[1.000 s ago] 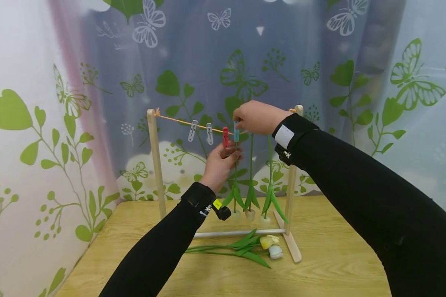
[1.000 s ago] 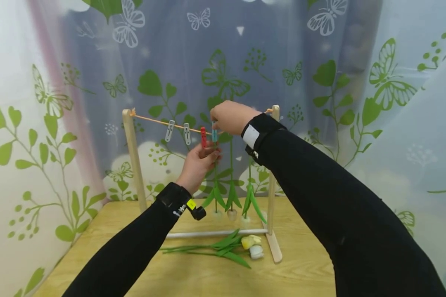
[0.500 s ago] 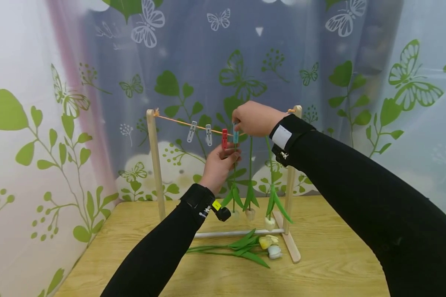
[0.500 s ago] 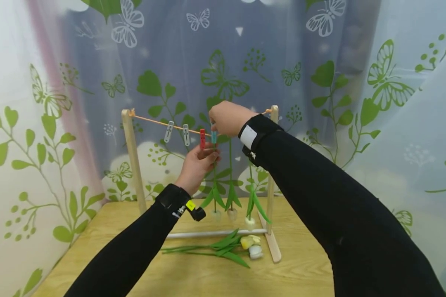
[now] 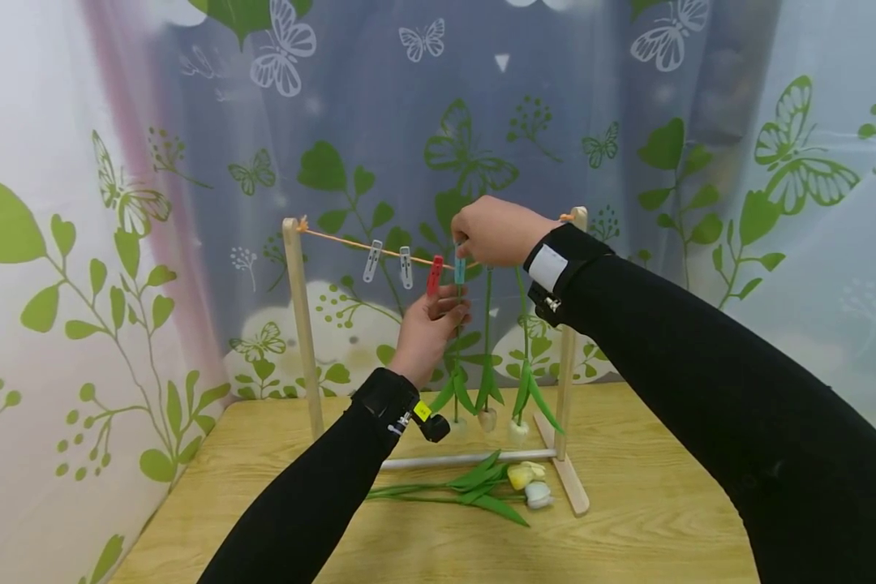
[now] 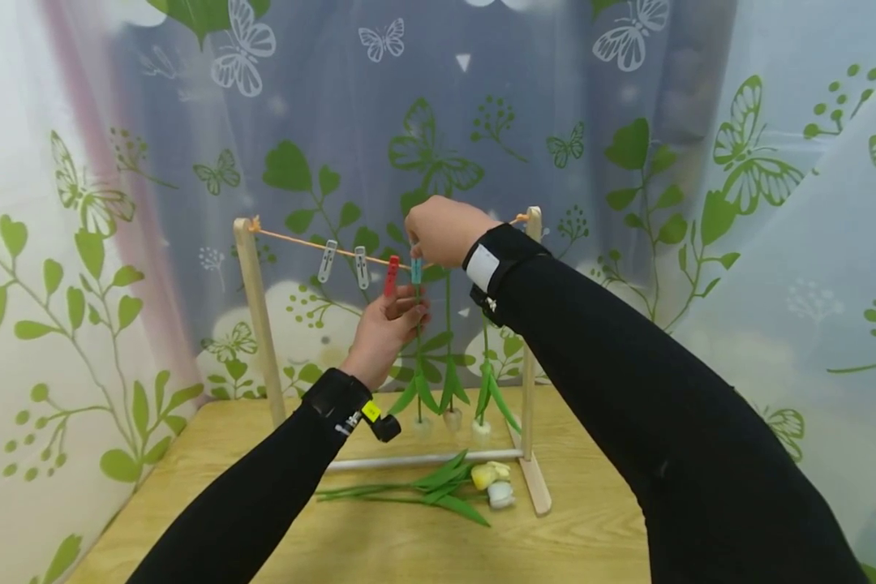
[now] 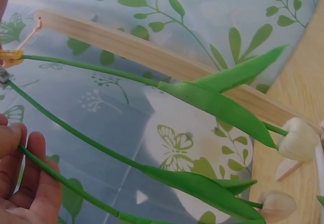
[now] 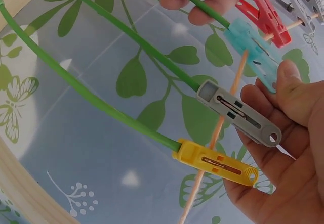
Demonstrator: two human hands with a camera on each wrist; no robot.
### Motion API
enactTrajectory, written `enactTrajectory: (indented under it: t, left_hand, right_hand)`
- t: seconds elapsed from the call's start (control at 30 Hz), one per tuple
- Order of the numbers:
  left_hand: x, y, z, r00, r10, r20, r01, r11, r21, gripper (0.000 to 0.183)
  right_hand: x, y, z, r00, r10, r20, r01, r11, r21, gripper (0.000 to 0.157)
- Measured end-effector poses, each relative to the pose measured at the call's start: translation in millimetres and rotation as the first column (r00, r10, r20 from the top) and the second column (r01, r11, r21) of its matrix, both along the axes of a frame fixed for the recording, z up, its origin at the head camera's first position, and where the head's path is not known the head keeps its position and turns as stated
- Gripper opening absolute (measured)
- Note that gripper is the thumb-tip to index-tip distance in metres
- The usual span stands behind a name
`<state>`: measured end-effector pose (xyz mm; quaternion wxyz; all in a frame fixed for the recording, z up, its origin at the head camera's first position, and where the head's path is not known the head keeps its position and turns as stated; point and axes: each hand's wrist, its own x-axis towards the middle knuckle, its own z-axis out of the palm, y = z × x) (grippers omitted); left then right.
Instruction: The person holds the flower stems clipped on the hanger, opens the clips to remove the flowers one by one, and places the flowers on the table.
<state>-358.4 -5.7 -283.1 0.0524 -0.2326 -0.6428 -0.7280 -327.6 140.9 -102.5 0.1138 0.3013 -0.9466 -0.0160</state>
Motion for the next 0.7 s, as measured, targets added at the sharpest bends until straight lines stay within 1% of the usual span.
enactTrajectory:
  t: [0.07,0.17,0.3,0.37,0.53,0.63,0.7]
  left_hand:
    - [1.0,-1,-2.1,1.0,-0.002,-0.004,0.002,1.0,-0.003,0.033]
    - [2.6,-2,-5.9,1.0,0.003,-0.008,-0.004,1.0,-0.031,0.034]
    - [2.2,-4,-11.4,1.0,0.009,-0.018,-0.01,0.997,-0.07,0.033]
    - [1.6,-5,-13.9,1.0,0.003,-0.02,-0.005,0.997,-0.074,0.033]
    - [0.5,-8,-18.6,1.0,-0.002,-0.014,0.001,0.997,-0.082,0.038]
    - [0.6,-9,-19.6,1.0,-0.007,-0.009,0.006,0.996,-0.084,0.042]
    - [1.5,-10,-19.4,1.0,-0.013,-0.003,0.012,0.997,-0.077,0.04]
  right_hand:
    - [0.1,0,0.0,1.0,0.002,-0.004,-0.002,1.0,0.001,0.014]
    - [0.4,-1,0.1,1.0,0.003,-0.004,-0.003,1.0,-0.007,0.014]
    - [0.6,-1,0.1,1.0,0.008,-0.008,-0.008,1.0,-0.01,0.013]
    - [0.4,-1,0.1,1.0,0.009,-0.006,-0.009,1.0,-0.008,0.014]
    - [-1.9,2,-1.2,1.0,-0.007,0.013,0.007,1.0,-0.011,0.022]
    - [-3.5,4,-2.9,1.0,-0.016,0.012,0.016,1.0,-0.003,0.026]
    - [-4.2,4,-3.9,1.0,-0.015,0.008,0.015,1.0,0.004,0.027]
